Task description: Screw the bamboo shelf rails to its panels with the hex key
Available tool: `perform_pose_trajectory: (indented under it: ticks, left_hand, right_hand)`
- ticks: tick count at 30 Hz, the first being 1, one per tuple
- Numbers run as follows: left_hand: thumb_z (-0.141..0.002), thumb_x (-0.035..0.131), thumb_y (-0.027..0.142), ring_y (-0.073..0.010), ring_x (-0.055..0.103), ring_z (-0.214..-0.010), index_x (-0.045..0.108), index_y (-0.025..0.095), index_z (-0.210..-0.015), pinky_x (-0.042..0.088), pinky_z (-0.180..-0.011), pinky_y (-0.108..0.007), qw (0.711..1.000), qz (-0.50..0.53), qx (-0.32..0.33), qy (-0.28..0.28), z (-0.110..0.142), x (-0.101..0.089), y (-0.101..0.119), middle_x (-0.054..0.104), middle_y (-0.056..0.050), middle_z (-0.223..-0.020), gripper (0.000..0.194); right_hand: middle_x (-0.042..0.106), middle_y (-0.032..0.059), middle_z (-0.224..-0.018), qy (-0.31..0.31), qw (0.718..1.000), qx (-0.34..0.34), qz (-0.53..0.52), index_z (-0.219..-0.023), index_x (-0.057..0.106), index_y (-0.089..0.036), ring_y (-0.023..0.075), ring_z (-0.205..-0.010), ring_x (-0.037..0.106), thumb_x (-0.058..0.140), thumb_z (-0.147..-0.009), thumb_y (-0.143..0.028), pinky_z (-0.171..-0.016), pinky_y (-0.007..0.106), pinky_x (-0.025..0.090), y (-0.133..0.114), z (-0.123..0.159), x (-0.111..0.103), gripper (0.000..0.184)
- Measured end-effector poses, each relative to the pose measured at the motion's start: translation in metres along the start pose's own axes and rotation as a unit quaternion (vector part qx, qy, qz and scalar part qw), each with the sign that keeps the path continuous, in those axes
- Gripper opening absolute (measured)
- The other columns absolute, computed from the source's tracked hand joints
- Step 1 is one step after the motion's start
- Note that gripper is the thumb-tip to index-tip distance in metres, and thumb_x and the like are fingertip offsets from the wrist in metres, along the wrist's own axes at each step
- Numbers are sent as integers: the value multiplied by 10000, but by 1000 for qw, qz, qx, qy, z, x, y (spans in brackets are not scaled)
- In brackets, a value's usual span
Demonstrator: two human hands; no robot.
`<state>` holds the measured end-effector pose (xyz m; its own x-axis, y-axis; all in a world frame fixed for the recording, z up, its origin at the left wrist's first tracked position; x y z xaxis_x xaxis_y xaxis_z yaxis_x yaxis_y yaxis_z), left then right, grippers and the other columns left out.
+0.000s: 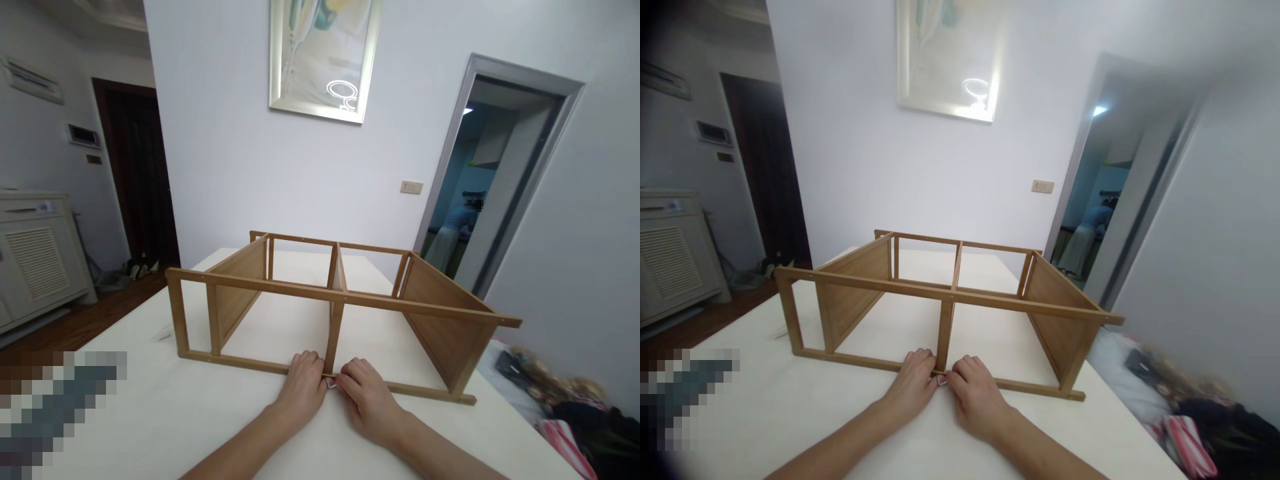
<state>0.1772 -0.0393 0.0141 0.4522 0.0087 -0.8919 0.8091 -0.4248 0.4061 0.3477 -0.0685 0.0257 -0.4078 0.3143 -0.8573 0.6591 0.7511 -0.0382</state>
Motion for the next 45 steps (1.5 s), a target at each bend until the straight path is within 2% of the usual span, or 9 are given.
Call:
perform_pose_trajectory:
  ticks: [4,9,16,23,27,39,42,45]
  left_hand:
    - [-907,499,227,-248,537,-993,608,167,-865,374,-906,-381,1000,1,15,2,-3,-1,-13,617,-79,-982,130]
    - [-894,461,130,-218,543,-974,580,186,-831,382,-893,-353,999,18,44,2,-9,-2,-25,606,-55,-955,146]
    - [-854,427,87,-222,532,-999,584,195,-879,380,-911,-370,997,50,66,-4,-3,-7,-32,603,-64,-995,191]
    - [-853,526,227,-239,525,-1012,583,203,-922,363,-936,-395,996,56,67,-14,0,-10,-32,602,-55,-1016,92]
    - [-871,535,284,-246,528,-1021,588,198,-912,361,-930,-393,997,49,59,-14,1,-11,-30,607,-58,-1014,109]
    - [-877,525,287,-259,533,-1030,592,192,-915,364,-913,-402,998,44,47,-10,1,-12,-26,620,-69,-1005,122]
    - [-864,538,272,-260,535,-1029,594,191,-916,368,-911,-399,998,44,45,-5,1,-11,-25,619,-69,-998,111]
    - [-852,556,275,-260,535,-1016,597,186,-911,371,-908,-400,998,42,44,4,1,-10,-24,617,-70,-988,114]
  right_hand:
    - [527,75,-810,0,1000,-11,24,-890,572,-162,211,-756,440,433,-796,-29,-647,340,353,0,-6,0,214]
    - [477,63,-791,27,1000,-6,9,-813,527,-175,199,-728,421,430,-816,-55,-625,329,364,-4,-16,6,155]
    - [474,79,-827,16,998,17,-50,-865,548,-169,209,-784,459,434,-859,-69,-629,318,419,-9,-18,11,152]
    - [467,80,-855,12,996,53,-77,-907,557,-166,205,-793,474,409,-883,-63,-644,329,457,-9,-18,10,182]
    - [466,83,-858,9,995,59,-77,-899,559,-158,205,-796,480,399,-891,-64,-644,330,463,-9,-18,10,186]
    - [478,79,-860,20,995,61,-77,-931,563,-175,208,-802,496,416,-867,-40,-641,328,471,-9,-18,12,209]
    - [508,81,-880,37,992,59,-102,-1010,542,-189,209,-819,520,417,-879,-48,-663,335,484,-7,-17,13,229]
    - [543,69,-877,66,987,65,-134,-991,512,-208,204,-821,548,445,-882,-67,-680,333,492,-4,-17,16,191]
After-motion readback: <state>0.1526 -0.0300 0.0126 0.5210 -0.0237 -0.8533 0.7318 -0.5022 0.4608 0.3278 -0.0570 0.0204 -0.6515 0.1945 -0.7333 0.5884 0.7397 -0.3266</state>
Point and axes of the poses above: each hand's wrist, its own z-axis away from the middle knuckle, its own x-axis out of the palm, y = z × x, the point moved 1 cm from there along -z, towards the middle knuckle
